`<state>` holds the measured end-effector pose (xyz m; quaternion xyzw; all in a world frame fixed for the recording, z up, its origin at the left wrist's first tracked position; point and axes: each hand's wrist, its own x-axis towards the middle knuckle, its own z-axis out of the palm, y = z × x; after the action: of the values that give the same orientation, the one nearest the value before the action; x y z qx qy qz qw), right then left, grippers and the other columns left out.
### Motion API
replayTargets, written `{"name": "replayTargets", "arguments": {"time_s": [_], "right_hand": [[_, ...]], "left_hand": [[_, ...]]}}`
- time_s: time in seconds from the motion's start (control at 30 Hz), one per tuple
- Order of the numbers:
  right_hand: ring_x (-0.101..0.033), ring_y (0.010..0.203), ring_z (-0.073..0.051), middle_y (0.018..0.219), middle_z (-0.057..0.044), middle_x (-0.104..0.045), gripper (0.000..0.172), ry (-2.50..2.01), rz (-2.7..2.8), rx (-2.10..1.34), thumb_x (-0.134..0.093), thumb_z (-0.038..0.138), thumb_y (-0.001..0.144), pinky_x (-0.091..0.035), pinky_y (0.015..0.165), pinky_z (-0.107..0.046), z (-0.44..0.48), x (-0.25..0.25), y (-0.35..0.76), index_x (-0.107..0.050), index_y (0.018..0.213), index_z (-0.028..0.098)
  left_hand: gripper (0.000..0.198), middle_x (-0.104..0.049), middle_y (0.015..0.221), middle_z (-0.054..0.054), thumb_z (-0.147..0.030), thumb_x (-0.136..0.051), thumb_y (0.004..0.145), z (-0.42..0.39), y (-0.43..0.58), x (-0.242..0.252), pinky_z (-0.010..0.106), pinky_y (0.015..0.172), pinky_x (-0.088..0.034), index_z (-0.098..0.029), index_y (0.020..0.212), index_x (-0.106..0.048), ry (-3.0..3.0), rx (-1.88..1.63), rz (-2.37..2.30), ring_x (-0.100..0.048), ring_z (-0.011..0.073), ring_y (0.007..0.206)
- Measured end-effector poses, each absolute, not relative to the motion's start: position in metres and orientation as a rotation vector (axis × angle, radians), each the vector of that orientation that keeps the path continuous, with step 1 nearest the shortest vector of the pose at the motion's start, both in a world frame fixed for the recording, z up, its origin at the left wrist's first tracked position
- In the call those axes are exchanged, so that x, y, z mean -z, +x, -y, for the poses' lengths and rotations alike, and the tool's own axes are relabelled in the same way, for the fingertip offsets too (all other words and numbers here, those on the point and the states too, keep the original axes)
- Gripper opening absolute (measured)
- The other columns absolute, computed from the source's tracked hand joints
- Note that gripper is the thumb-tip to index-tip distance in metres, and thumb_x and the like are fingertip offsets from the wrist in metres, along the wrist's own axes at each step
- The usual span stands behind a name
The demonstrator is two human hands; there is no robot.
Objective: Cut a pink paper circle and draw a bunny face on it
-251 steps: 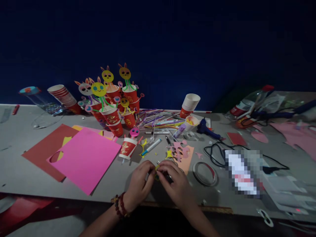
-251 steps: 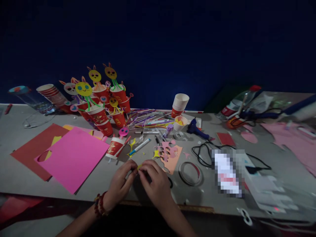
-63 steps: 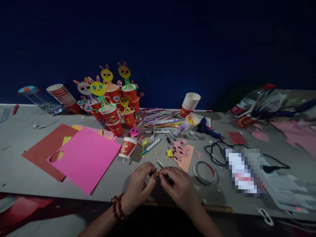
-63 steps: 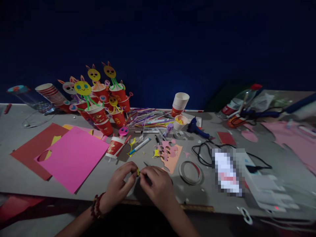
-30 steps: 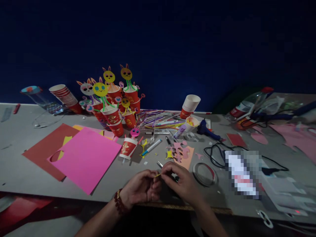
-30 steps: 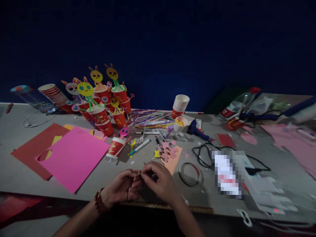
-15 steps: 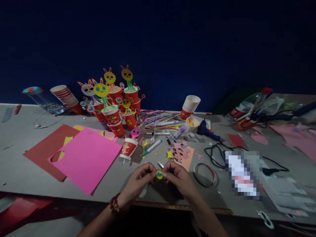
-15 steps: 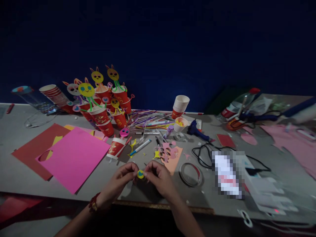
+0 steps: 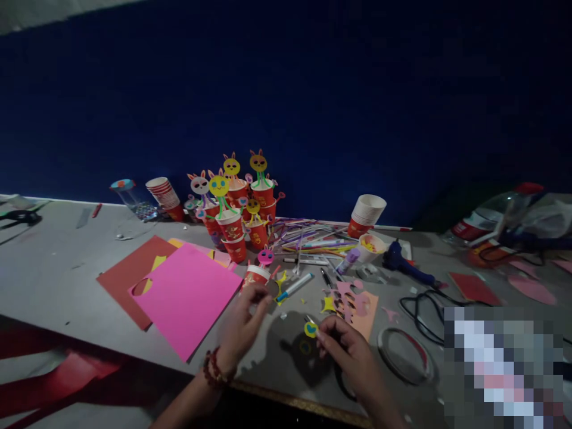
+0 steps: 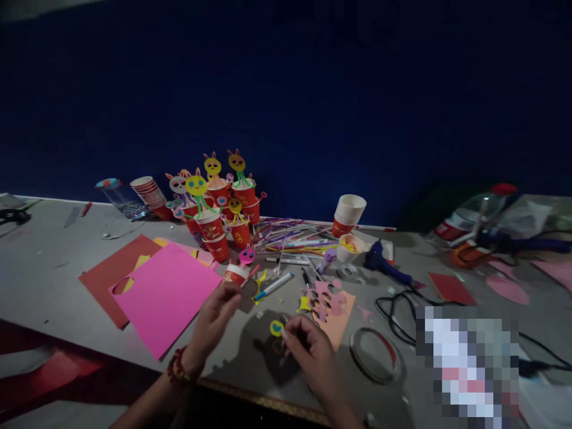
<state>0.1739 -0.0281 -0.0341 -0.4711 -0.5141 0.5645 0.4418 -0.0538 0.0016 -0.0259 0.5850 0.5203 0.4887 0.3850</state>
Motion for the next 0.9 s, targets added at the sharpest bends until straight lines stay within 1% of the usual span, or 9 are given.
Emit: {"name": "replayTargets", "arguments": {"time_s": [0.1, 0.17, 0.23, 0.33, 0.43, 0.6, 0.73, 0.83, 0.9], "right_hand": [[-0.056, 0.06, -0.014, 0.068, 0.001, -0.056, 0.038, -1.172, 1.273, -1.35, -0.069, 0.057, 0.081, -0.048, 0.055, -0.024, 0.028, 0.037, 0.176, -0.061, 0.075, 0.02], [-0.055, 0.059, -0.014, 0.067, 0.001, -0.056, 0.04, -1.162, 1.265, -1.346, -0.069, 0.058, 0.08, -0.048, 0.054, -0.024, 0.028, 0.039, 0.176, -0.061, 0.073, 0.02], [-0.055, 0.059, -0.015, 0.067, 0.001, -0.056, 0.041, -1.154, 1.259, -1.351, -0.069, 0.059, 0.079, -0.048, 0.054, -0.025, 0.029, 0.042, 0.174, -0.062, 0.073, 0.019], [-0.055, 0.059, -0.015, 0.066, 0.001, -0.056, 0.041, -1.157, 1.253, -1.369, -0.07, 0.06, 0.079, -0.048, 0.055, -0.026, 0.03, 0.047, 0.172, -0.062, 0.073, 0.019], [-0.054, 0.059, -0.016, 0.064, 0.001, -0.056, 0.043, -1.164, 1.242, -1.353, -0.071, 0.061, 0.077, -0.047, 0.055, -0.026, 0.03, 0.047, 0.172, -0.062, 0.072, 0.019], [-0.056, 0.06, -0.015, 0.066, 0.0, -0.058, 0.036, -1.121, 1.319, -1.223, -0.07, 0.054, 0.08, -0.048, 0.057, -0.026, 0.024, 0.022, 0.17, -0.064, 0.073, 0.019], [-0.06, 0.07, -0.016, 0.089, -0.006, -0.064, 0.026, -0.925, 1.448, -1.166, -0.066, 0.044, 0.087, -0.05, 0.056, -0.024, 0.02, -0.009, 0.161, -0.064, 0.077, 0.02], [-0.059, 0.061, -0.011, 0.107, -0.007, -0.063, 0.023, -0.891, 1.478, -1.166, -0.059, 0.042, 0.093, -0.051, 0.053, -0.023, 0.02, -0.021, 0.156, -0.063, 0.084, 0.021], [-0.06, 0.059, -0.01, 0.105, -0.007, -0.063, 0.024, -0.899, 1.462, -1.165, -0.057, 0.042, 0.094, -0.052, 0.055, -0.024, 0.019, -0.023, 0.156, -0.061, 0.086, 0.021]], "left_hand": [[0.035, -0.063, 0.11, 0.01, -0.044, -0.063, 0.086, -0.029, -0.09, 0.026, 0.031, 0.077, -0.046, -0.02, 0.112, -0.059, 1.591, -1.299, -1.644, -0.06, 0.0245, 0.098], [0.044, -0.066, 0.106, 0.01, -0.047, -0.066, 0.082, -0.042, -0.104, 0.031, 0.033, 0.074, -0.046, -0.02, 0.116, -0.058, 1.653, -1.13, -1.765, -0.062, 0.0273, 0.096], [0.047, -0.069, 0.096, 0.008, -0.048, -0.064, 0.083, -0.048, -0.109, 0.038, 0.032, 0.071, -0.045, -0.021, 0.121, -0.056, 1.685, -0.978, -1.773, -0.065, 0.0268, 0.088], [0.054, -0.069, 0.093, 0.006, -0.046, -0.061, 0.086, -0.047, -0.104, 0.047, 0.032, 0.071, -0.046, -0.02, 0.131, -0.05, 1.644, -0.954, -1.7, -0.066, 0.0249, 0.083], [0.064, -0.066, 0.108, 0.009, -0.046, -0.064, 0.084, -0.035, -0.092, 0.048, 0.034, 0.08, -0.05, -0.02, 0.137, -0.041, 1.491, -1.129, -1.518, -0.066, 0.0243, 0.094], [0.072, -0.048, 0.139, 0.012, -0.043, -0.07, 0.084, -0.007, -0.065, 0.038, 0.037, 0.092, -0.052, -0.028, 0.143, -0.031, 1.256, -1.251, -1.074, -0.061, 0.0266, 0.115], [0.073, -0.043, 0.145, 0.014, -0.038, -0.073, 0.083, 0.007, -0.04, 0.025, 0.043, 0.105, -0.045, -0.027, 0.143, -0.033, 1.394, -1.235, -0.922, -0.051, 0.0304, 0.128], [0.067, -0.05, 0.135, 0.013, -0.036, -0.072, 0.083, 0.013, -0.026, 0.015, 0.044, 0.105, -0.045, -0.025, 0.139, -0.036, 1.459, -1.264, -0.898, -0.051, 0.0304, 0.126], [0.065, -0.051, 0.133, 0.011, -0.037, -0.073, 0.082, 0.016, -0.021, 0.012, 0.042, 0.102, -0.047, -0.026, 0.136, -0.039, 1.469, -1.283, -0.872, -0.052, 0.0301, 0.124]]}}
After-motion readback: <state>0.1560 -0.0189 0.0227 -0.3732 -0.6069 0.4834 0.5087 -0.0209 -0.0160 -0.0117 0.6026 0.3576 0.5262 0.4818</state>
